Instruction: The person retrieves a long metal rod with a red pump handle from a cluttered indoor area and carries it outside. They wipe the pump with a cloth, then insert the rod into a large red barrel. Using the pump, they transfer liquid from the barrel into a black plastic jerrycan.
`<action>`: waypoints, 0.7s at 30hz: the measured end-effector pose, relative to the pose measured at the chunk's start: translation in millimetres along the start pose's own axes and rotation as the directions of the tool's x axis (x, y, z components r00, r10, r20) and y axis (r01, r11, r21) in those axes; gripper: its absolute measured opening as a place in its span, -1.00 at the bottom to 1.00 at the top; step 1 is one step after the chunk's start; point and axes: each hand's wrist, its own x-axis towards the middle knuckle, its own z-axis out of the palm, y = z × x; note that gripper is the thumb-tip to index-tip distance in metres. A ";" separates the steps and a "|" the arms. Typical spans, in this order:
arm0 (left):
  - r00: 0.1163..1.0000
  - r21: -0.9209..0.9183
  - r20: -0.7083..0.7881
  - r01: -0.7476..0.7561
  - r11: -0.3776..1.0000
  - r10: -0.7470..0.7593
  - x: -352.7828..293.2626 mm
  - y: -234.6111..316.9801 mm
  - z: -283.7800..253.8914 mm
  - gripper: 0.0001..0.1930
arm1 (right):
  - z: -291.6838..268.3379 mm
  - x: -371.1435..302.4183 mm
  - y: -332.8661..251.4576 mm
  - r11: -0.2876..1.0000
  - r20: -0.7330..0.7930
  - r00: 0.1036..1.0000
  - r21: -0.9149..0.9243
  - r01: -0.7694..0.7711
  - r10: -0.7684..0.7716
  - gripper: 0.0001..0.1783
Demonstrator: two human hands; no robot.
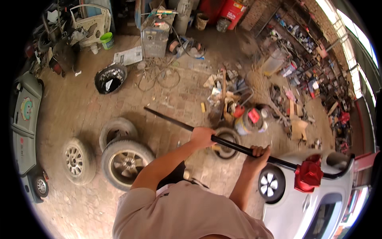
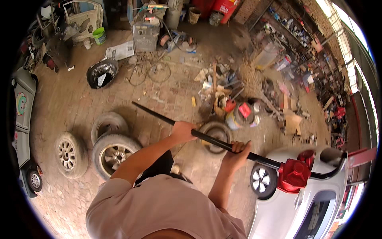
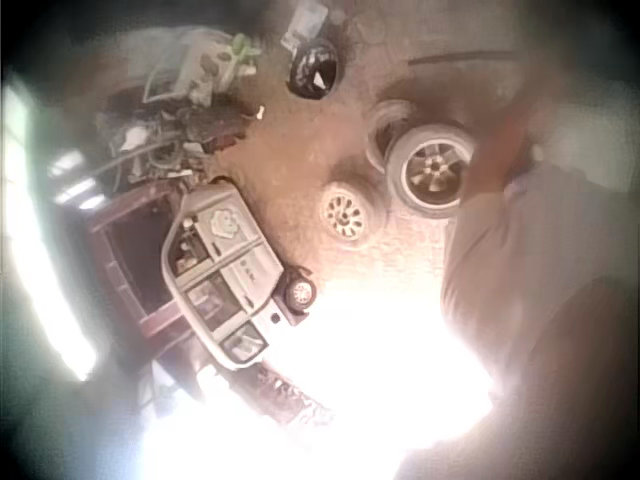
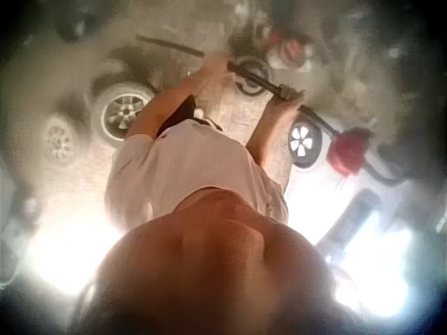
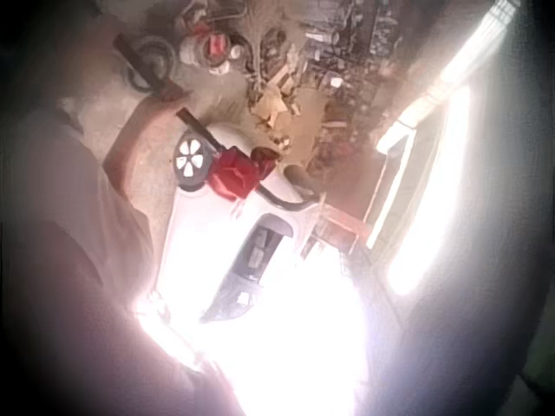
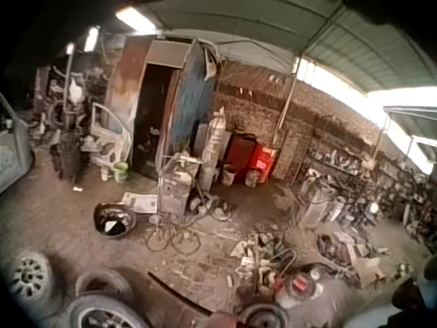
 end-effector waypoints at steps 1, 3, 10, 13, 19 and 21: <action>0.999 0.015 -0.028 0.019 1.000 -0.019 23.6 -20.7 1.0 -0.74 | 14.5 26.3 20.3 1.000 0.036 0.999 -0.002 -0.017 0.017 -0.58; 0.999 0.040 0.008 0.051 0.998 -0.052 86.3 -55.0 -5.7 -0.72 | 38.0 79.4 53.3 0.998 0.117 0.992 -0.040 -0.046 0.050 -0.66; 0.993 0.033 0.121 0.011 0.999 -0.015 310.3 -159.4 -52.8 -0.69 | 159.2 277.0 121.7 0.975 0.224 0.949 0.013 0.223 -0.220 -0.63; 0.970 -0.121 0.230 -0.048 0.991 0.075 395.9 -177.3 -72.8 -0.70 | 203.8 335.6 128.6 0.951 0.353 0.887 0.187 0.245 -0.298 -0.57; 0.949 -0.228 0.272 -0.095 0.969 0.157 567.8 -233.8 -55.8 -0.71 | 266.6 469.2 173.4 0.975 0.425 0.883 0.175 0.138 -0.201 -0.47; 0.944 -0.249 0.294 -0.076 0.965 0.151 628.3 -257.7 -41.4 -0.70 | 287.0 521.8 200.4 0.973 0.376 0.899 0.144 0.182 -0.224 -0.48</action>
